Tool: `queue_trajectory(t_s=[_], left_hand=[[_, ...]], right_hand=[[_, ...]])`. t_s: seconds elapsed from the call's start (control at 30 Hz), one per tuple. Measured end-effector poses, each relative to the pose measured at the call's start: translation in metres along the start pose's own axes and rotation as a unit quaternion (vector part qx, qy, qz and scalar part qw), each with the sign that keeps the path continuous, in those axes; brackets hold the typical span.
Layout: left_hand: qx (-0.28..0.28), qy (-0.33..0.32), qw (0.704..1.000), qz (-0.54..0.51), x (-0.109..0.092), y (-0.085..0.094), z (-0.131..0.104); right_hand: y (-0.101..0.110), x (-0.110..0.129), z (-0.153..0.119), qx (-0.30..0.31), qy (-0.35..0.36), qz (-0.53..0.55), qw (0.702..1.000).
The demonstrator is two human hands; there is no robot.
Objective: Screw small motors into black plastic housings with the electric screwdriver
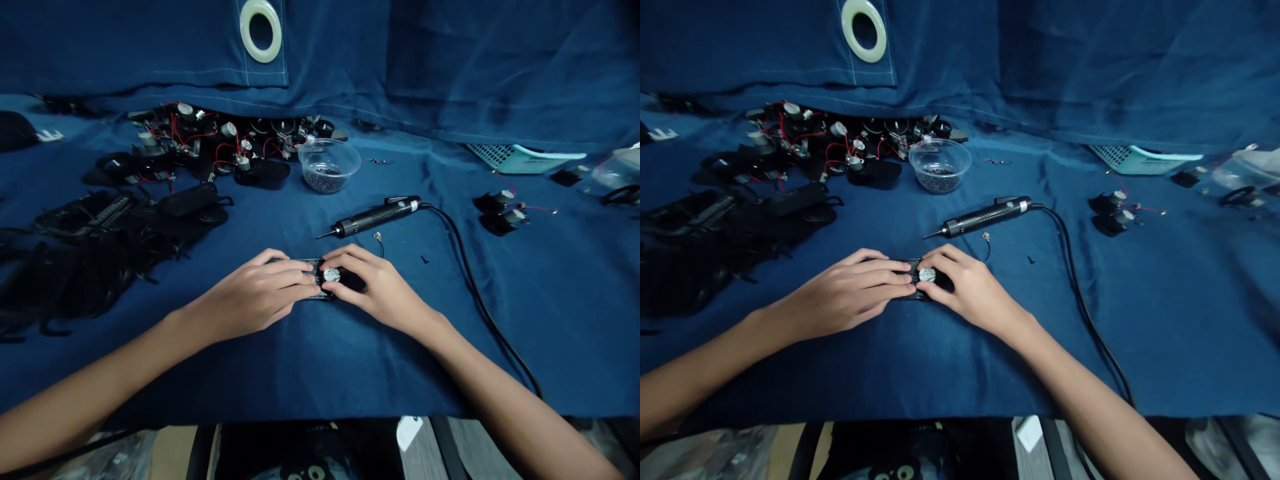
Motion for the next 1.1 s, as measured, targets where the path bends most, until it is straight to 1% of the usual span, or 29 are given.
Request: queue_trajectory(t_s=[0.37,0.47,0.67,0.87,1.1], left_hand=[[0.006,-0.009,1.000,-0.018,0.003,0.002,-0.004],[0.011,-0.010,1.000,-0.019,0.003,0.002,-0.004],[0.020,-0.013,1.000,-0.004,0.003,0.002,-0.003],[0.028,-0.004,1.000,-0.001,0.004,0.000,-0.004],[0.028,0.002,0.999,-0.015,0.005,-0.002,-0.004]], right_hand=[[0.000,-0.003,0.001,-0.010,0.000,-0.006,1.000],[0.000,-0.002,0.002,-0.011,0.010,-0.001,1.000],[-0.001,-0.003,0.003,0.003,0.013,0.007,1.000],[-0.006,-0.010,-0.004,0.046,-0.010,0.016,0.999],[-0.016,-0.007,-0.007,0.025,0.006,0.014,1.000]])
Point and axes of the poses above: each hand's wrist, its own z-axis towards the middle knuckle, its own y-axis out of the back of the hand, x = y × z, the point moved 5 cm from there along z, towards the middle knuckle, and after that the axes turned 12 degrees about -y, right-handed, at the moved point
